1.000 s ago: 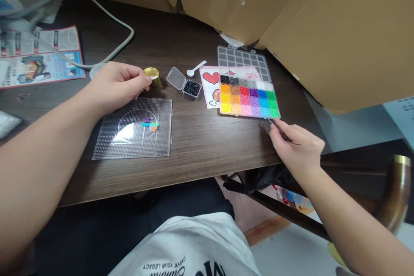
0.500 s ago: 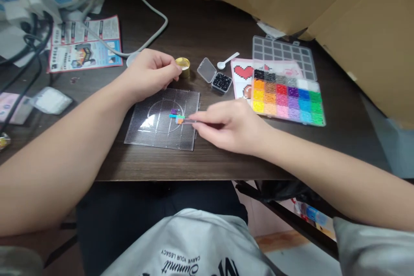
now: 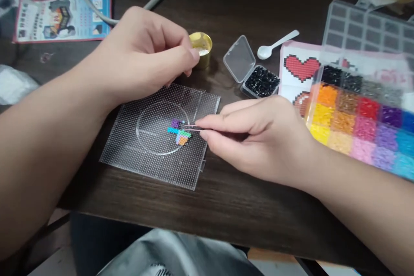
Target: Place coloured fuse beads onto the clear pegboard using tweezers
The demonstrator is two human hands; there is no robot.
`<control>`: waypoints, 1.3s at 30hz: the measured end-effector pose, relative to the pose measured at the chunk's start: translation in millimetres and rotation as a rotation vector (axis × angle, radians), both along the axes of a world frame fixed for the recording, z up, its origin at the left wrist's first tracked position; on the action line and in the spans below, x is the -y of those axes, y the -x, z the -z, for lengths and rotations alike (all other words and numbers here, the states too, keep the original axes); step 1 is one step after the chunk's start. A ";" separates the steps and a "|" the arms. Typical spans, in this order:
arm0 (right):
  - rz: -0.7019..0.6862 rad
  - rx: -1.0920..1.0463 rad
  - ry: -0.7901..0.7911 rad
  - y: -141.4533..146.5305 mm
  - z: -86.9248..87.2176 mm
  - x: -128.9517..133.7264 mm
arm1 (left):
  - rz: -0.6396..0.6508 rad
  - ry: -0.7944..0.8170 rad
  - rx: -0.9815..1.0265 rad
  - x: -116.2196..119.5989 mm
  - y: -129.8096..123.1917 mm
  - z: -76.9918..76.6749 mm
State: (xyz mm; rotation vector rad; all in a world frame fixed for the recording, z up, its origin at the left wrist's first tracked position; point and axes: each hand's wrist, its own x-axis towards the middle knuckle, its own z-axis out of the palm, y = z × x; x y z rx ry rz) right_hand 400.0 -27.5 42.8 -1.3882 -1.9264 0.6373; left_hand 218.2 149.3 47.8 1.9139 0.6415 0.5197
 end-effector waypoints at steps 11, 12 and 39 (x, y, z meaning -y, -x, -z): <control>0.109 0.074 0.022 10.5 -1.4 1.5 | -0.070 -0.049 -0.078 2.2 -0.2 -3.6; 0.112 0.081 0.019 9.8 -1.1 1.7 | -0.073 -0.047 -0.078 2.2 -0.2 -4.0; 0.070 0.075 -0.015 9.4 1.5 -1.4 | -0.062 0.019 -0.045 1.6 2.1 -5.9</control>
